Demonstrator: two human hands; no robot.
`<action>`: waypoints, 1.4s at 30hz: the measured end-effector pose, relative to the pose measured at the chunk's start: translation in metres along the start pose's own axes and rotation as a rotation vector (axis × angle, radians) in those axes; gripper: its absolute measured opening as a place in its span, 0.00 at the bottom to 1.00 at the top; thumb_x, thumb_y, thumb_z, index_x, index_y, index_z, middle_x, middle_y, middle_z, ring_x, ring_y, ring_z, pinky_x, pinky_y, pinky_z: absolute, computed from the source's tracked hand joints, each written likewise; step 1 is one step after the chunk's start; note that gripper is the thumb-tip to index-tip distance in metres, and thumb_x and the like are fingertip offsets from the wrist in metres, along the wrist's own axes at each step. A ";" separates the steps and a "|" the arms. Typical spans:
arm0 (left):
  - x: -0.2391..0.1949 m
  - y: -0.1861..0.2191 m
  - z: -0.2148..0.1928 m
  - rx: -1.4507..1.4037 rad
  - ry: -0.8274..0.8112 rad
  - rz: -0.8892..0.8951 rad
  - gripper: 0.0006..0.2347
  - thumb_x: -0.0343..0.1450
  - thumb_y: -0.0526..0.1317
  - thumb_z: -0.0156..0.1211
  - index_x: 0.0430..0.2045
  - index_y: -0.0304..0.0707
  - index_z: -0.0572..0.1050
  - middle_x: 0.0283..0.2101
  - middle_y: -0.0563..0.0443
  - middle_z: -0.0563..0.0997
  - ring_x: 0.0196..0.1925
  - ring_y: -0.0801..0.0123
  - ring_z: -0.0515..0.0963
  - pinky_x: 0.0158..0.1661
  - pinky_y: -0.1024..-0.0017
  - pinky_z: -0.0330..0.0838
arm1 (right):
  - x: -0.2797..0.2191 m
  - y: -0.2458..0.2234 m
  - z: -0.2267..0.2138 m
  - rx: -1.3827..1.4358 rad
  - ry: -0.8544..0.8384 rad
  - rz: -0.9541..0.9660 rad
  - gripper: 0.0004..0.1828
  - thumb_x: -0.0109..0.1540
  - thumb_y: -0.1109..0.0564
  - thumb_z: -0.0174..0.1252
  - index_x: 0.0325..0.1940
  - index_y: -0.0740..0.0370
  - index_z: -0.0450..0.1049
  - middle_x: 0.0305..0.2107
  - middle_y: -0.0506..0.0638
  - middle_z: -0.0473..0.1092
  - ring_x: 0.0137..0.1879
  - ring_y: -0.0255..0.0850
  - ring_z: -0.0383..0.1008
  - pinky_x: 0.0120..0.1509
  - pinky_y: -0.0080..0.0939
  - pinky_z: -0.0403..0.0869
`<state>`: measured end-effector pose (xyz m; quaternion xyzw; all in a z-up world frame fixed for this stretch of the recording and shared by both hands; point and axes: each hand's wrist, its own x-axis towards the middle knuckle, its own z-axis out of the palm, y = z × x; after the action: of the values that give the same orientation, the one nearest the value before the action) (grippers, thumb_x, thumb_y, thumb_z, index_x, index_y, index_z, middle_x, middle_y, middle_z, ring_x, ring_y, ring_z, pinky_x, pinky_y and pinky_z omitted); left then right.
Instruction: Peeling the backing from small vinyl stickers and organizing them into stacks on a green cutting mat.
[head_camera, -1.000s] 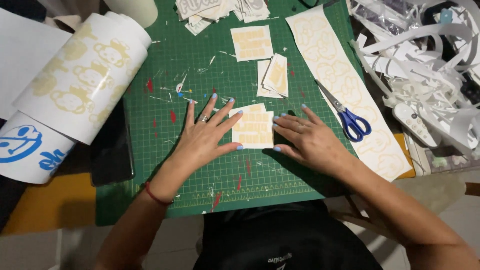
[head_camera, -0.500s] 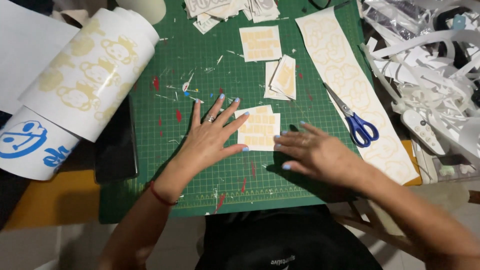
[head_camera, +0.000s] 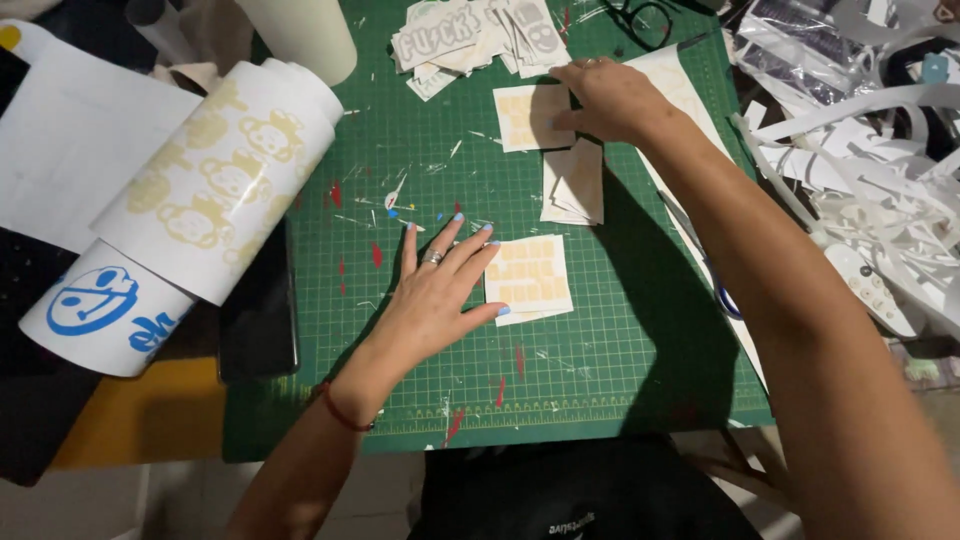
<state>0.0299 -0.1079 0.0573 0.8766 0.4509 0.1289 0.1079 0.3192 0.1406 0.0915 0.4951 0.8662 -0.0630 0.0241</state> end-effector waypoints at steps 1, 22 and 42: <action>0.000 0.000 -0.001 -0.003 0.001 -0.006 0.33 0.75 0.59 0.61 0.73 0.42 0.66 0.79 0.49 0.63 0.83 0.48 0.53 0.74 0.26 0.33 | 0.006 0.005 0.008 -0.002 -0.004 -0.005 0.43 0.67 0.43 0.67 0.82 0.63 0.62 0.71 0.67 0.66 0.71 0.66 0.68 0.61 0.69 0.74; -0.003 -0.001 0.005 -0.051 0.149 0.048 0.23 0.78 0.53 0.58 0.66 0.40 0.73 0.74 0.47 0.70 0.80 0.48 0.62 0.73 0.24 0.43 | 0.033 0.030 0.023 -0.014 0.150 -0.044 0.18 0.69 0.62 0.58 0.63 0.63 0.81 0.43 0.60 0.81 0.51 0.60 0.79 0.44 0.60 0.78; -0.002 -0.001 0.001 -0.081 0.228 -0.001 0.24 0.78 0.50 0.61 0.69 0.40 0.71 0.74 0.50 0.72 0.79 0.50 0.64 0.74 0.30 0.48 | -0.005 -0.002 -0.025 0.045 0.678 -0.400 0.11 0.75 0.72 0.58 0.59 0.71 0.83 0.46 0.64 0.72 0.49 0.61 0.72 0.40 0.55 0.68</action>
<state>0.0289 -0.1090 0.0559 0.8510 0.4551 0.2457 0.0914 0.3204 0.1391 0.1174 0.3098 0.9028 0.0814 -0.2871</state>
